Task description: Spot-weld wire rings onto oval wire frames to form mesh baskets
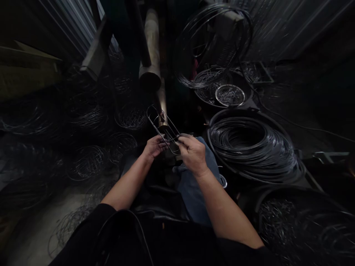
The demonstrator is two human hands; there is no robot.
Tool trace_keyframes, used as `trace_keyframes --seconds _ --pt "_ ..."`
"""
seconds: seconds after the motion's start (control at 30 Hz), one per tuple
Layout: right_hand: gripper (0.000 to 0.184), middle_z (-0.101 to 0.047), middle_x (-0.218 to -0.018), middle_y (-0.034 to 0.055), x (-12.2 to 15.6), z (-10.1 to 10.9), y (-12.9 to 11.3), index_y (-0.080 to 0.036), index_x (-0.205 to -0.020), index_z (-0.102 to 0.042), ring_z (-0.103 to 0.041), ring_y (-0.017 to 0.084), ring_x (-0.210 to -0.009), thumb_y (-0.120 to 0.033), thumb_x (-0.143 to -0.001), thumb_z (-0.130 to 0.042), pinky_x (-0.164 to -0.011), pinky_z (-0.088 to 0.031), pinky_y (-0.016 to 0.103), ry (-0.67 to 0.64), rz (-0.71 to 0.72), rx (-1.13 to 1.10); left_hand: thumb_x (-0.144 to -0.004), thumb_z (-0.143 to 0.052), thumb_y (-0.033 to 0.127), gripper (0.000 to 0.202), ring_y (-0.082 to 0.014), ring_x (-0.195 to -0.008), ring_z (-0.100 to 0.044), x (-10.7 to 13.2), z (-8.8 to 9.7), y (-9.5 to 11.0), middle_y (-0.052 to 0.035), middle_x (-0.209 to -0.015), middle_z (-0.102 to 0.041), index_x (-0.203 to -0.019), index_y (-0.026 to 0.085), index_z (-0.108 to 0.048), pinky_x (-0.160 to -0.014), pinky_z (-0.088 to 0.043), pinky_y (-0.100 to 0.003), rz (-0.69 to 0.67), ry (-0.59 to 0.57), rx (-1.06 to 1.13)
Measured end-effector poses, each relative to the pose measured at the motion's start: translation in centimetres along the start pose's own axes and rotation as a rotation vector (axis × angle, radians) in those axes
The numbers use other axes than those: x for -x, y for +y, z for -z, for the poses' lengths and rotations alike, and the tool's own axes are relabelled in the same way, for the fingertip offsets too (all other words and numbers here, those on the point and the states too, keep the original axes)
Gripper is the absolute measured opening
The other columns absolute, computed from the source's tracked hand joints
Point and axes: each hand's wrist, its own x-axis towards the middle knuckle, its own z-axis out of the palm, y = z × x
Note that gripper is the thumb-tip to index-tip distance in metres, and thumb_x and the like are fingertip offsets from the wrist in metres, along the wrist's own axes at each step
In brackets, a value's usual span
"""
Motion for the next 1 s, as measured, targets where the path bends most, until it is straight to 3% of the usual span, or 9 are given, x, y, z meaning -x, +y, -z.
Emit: trace_keyframes --seconds 0.27,0.43,0.73,0.87,1.0 --pt "0.011 -0.072 -0.092 0.0067 0.2 -0.1 -0.4 -0.021 -0.076 -0.072 -0.068 0.023 -0.083 -0.024 -0.078 -0.061 -0.078 -0.056 0.036 0.014 0.017 -0.010 -0.062 -0.075 0.027 0.029 -0.0197 -0.058 -0.064 0.1 0.0 0.0 -0.0048 -0.072 -0.061 -0.082 0.012 -0.060 -0.054 -0.050 -0.031 0.017 -0.012 -0.001" --pt "0.011 -0.071 -0.091 0.0058 0.0 0.0 -1.8 -0.021 -0.078 -0.072 -0.067 0.022 -0.084 -0.025 -0.080 -0.062 -0.078 -0.055 0.034 -0.026 0.021 -0.036 -0.066 -0.073 0.030 0.027 -0.0191 -0.056 -0.063 1.2 -0.2 0.2 -0.0056 -0.071 -0.062 -0.082 0.013 -0.059 -0.054 -0.050 -0.032 0.045 -0.026 0.001" --pt "0.010 -0.071 -0.084 0.0035 -4.3 -2.1 -3.6 -0.020 -0.072 -0.072 -0.067 0.020 -0.080 -0.017 -0.077 -0.064 -0.074 -0.053 0.030 -0.101 0.060 0.020 -0.086 -0.053 0.040 0.027 -0.0192 -0.058 -0.063 1.4 -0.6 1.3 -0.0061 -0.065 -0.060 -0.080 0.014 -0.057 -0.053 -0.051 -0.030 0.214 -0.032 0.041" --pt "0.011 -0.070 -0.079 0.0027 -5.8 -2.4 -3.8 -0.020 -0.070 -0.071 -0.066 0.020 -0.074 -0.016 -0.076 -0.064 -0.069 -0.050 0.029 -0.078 0.064 0.071 -0.084 -0.056 0.046 0.033 -0.0202 -0.060 -0.063 1.0 -1.1 1.5 -0.0073 -0.065 -0.059 -0.079 0.014 -0.057 -0.054 -0.051 -0.030 0.254 -0.038 0.053" --pt "0.011 -0.070 -0.076 0.0032 -6.3 -2.3 -3.8 -0.020 -0.066 -0.070 -0.066 0.021 -0.074 -0.017 -0.075 -0.064 -0.069 -0.049 0.030 -0.051 0.055 0.120 -0.081 -0.061 0.046 0.035 -0.0230 -0.065 -0.065 1.2 -1.3 1.1 -0.0102 -0.072 -0.061 -0.089 0.012 -0.058 -0.058 -0.053 -0.033 0.271 -0.046 0.065"
